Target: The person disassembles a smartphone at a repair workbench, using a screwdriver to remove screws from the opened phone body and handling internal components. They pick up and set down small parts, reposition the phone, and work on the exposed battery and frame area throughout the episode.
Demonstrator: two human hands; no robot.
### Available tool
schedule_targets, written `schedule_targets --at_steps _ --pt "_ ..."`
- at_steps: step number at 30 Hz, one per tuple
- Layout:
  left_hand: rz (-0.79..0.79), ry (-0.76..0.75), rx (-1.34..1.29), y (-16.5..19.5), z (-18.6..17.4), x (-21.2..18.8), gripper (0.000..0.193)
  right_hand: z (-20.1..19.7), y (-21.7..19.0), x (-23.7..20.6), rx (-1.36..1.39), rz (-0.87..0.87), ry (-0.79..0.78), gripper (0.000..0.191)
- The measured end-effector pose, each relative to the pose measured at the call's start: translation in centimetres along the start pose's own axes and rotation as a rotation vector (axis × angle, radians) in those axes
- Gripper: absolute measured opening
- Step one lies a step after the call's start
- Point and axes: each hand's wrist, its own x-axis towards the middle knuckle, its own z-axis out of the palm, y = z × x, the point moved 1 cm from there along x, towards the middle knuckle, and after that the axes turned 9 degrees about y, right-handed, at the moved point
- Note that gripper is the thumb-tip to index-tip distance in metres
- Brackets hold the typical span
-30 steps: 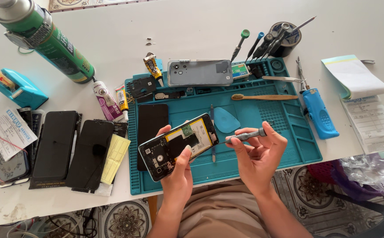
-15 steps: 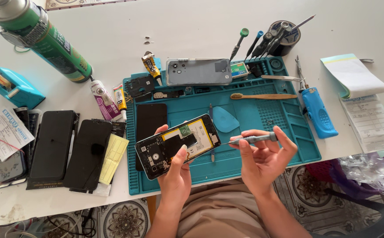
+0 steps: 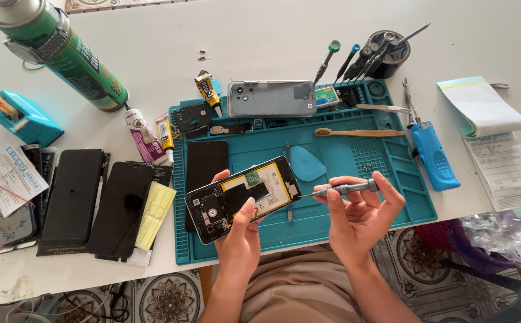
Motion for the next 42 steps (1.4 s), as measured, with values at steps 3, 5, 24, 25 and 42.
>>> schedule_targets --at_steps 3,5,24,25,42 --pt "-0.004 0.004 0.01 0.0 0.0 0.0 0.068 0.0 -0.1 0.1 -0.005 -0.002 -0.003 0.064" --pt "-0.006 0.003 0.012 0.0 0.0 0.1 0.068 0.0 -0.1 0.1 -0.014 -0.009 -0.021 0.063" --pt "0.122 -0.024 0.257 -0.8 0.0 -0.2 0.065 0.2 0.8 0.3 -0.018 0.031 -0.197 0.058" --pt "0.144 -0.021 0.287 -0.8 -0.1 -0.2 0.065 0.2 0.7 0.3 -0.022 0.052 -0.198 0.057" --pt "0.034 0.018 0.187 -0.6 0.1 -0.5 0.071 0.7 -0.9 1.2 -0.034 0.083 -0.19 0.056"
